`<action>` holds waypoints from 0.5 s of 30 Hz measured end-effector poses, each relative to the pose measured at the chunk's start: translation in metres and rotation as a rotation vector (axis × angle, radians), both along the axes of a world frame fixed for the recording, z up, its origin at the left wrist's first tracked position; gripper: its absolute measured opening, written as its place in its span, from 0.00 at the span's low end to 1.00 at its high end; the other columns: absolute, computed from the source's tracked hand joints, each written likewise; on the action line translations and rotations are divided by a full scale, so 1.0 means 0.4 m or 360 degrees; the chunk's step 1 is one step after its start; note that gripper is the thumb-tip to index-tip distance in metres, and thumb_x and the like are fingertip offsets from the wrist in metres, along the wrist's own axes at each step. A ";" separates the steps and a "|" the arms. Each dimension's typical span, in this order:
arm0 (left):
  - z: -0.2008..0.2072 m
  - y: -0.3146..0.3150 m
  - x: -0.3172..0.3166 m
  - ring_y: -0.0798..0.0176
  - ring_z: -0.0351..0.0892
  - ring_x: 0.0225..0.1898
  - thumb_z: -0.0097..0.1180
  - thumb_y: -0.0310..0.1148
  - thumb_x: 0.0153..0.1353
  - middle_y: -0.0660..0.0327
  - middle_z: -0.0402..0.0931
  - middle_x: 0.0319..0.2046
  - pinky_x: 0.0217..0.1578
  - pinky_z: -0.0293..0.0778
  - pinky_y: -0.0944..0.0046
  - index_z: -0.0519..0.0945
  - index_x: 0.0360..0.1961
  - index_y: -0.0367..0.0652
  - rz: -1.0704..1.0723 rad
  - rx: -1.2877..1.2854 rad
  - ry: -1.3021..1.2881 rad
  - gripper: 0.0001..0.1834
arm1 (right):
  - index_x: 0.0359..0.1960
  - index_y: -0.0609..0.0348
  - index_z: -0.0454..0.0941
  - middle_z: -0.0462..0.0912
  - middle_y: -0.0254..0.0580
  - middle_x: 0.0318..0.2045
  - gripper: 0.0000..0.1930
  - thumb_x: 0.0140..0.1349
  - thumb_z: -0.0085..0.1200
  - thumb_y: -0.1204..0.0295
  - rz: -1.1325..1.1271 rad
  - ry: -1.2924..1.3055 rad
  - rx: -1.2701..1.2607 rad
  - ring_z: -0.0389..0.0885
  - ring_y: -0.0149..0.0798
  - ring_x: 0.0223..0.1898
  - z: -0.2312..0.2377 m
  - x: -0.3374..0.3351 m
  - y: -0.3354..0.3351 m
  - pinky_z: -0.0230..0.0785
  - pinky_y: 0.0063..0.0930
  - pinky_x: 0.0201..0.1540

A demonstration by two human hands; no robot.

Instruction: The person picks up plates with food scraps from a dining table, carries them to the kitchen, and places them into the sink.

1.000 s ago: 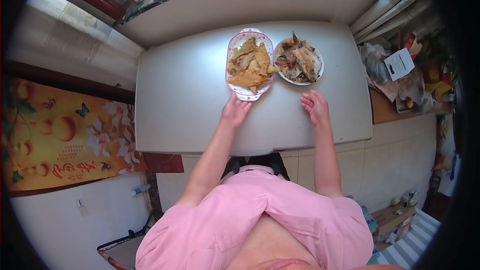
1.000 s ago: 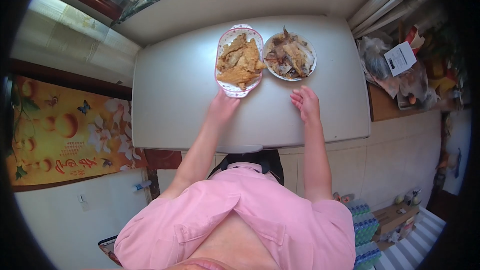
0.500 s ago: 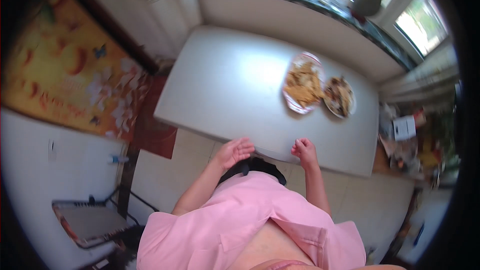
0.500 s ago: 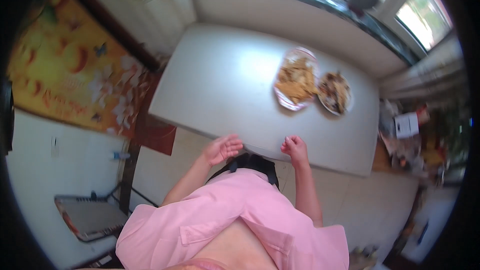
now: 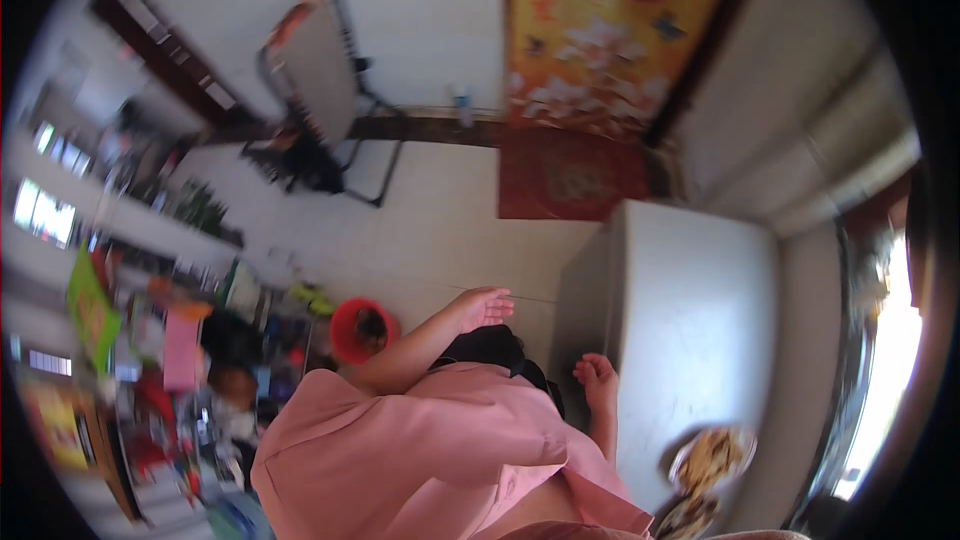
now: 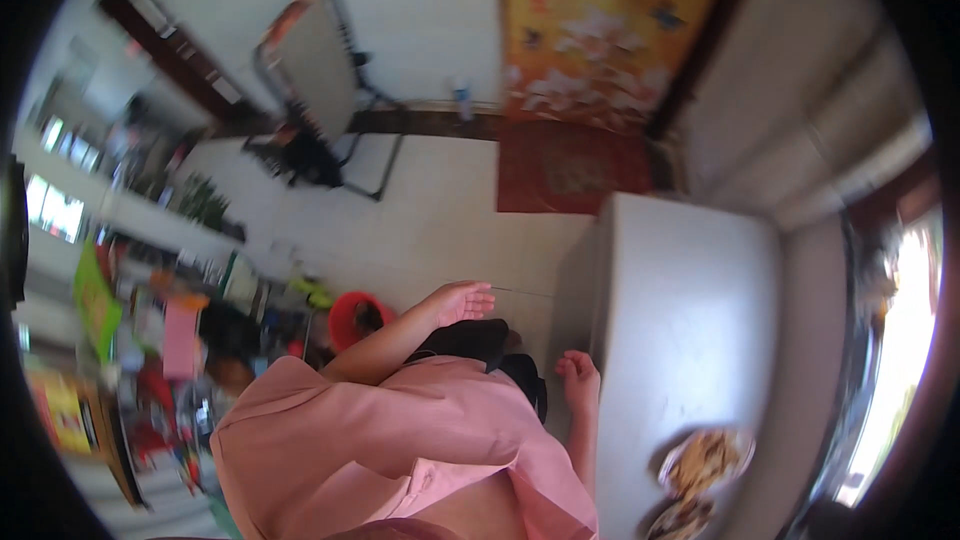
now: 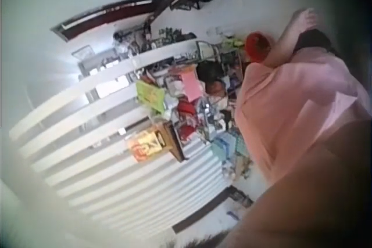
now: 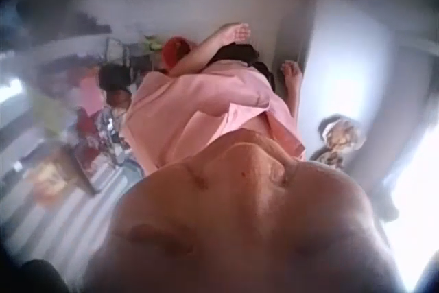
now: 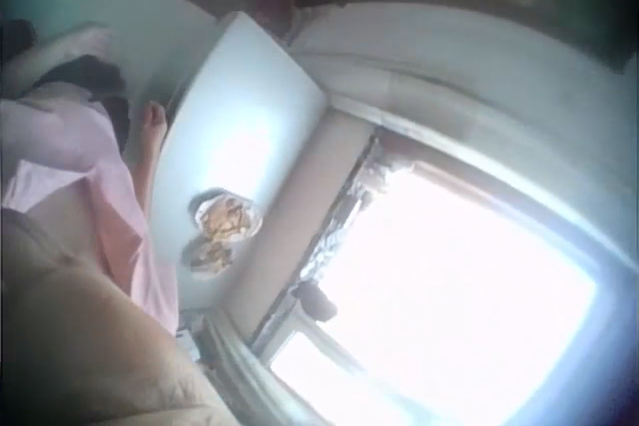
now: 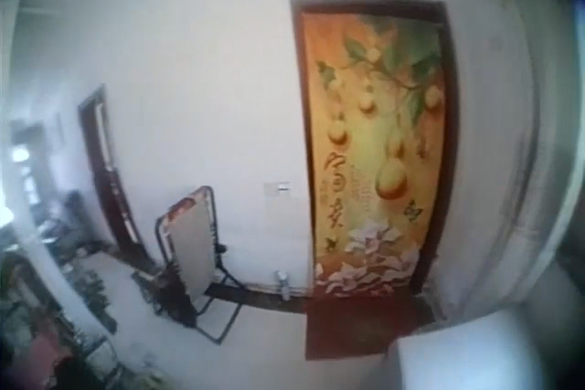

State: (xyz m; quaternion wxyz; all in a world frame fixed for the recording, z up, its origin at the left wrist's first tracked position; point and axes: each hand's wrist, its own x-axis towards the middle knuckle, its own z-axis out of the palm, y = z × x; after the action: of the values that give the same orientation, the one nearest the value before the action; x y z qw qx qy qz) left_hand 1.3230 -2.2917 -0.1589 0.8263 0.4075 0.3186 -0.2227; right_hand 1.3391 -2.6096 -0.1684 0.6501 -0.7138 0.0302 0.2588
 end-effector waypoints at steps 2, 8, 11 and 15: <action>-0.040 0.052 -0.097 0.61 0.70 0.45 0.41 0.44 0.58 0.57 0.70 0.44 0.43 0.66 0.59 0.66 0.49 0.47 0.0271 0.0047 -0.0007 0.19 | 0.36 0.63 0.70 0.76 0.41 0.26 0.08 0.55 0.43 0.76 0.0296 -0.0112 -0.0200 0.76 0.30 0.25 -0.011 0.028 0.014 0.67 0.19 0.26; -0.162 0.152 -0.462 0.57 0.72 0.42 0.45 0.39 0.56 0.53 0.70 0.43 0.39 0.68 0.56 0.67 0.42 0.43 0.0761 0.0348 0.0647 0.15 | 0.34 0.63 0.71 0.76 0.40 0.23 0.08 0.53 0.43 0.75 0.0541 -0.0168 -0.0246 0.75 0.30 0.23 -0.032 0.125 0.067 0.67 0.19 0.24; -0.264 0.169 -0.614 0.57 0.73 0.31 0.46 0.38 0.55 0.53 0.72 0.31 0.26 0.69 0.61 0.68 0.40 0.42 0.1144 0.0337 0.0758 0.14 | 0.32 0.64 0.71 0.75 0.39 0.21 0.07 0.52 0.42 0.76 0.0592 -0.0314 -0.0362 0.73 0.29 0.21 -0.073 0.184 0.121 0.67 0.20 0.23; -0.388 0.173 -0.714 0.57 0.74 0.24 0.48 0.35 0.52 0.54 0.73 0.26 0.21 0.69 0.59 0.70 0.33 0.42 0.1189 0.0342 0.0990 0.10 | 0.30 0.64 0.71 0.75 0.40 0.20 0.07 0.52 0.43 0.76 0.0783 -0.0577 -0.0460 0.73 0.29 0.20 -0.078 0.252 0.259 0.67 0.20 0.23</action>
State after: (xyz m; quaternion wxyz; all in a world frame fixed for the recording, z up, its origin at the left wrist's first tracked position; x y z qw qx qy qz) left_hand 1.0373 -2.2227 -0.3141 0.6688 0.2627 0.6954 0.0116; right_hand 1.4398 -2.5060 -0.1998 0.4550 -0.8188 -0.2227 0.2699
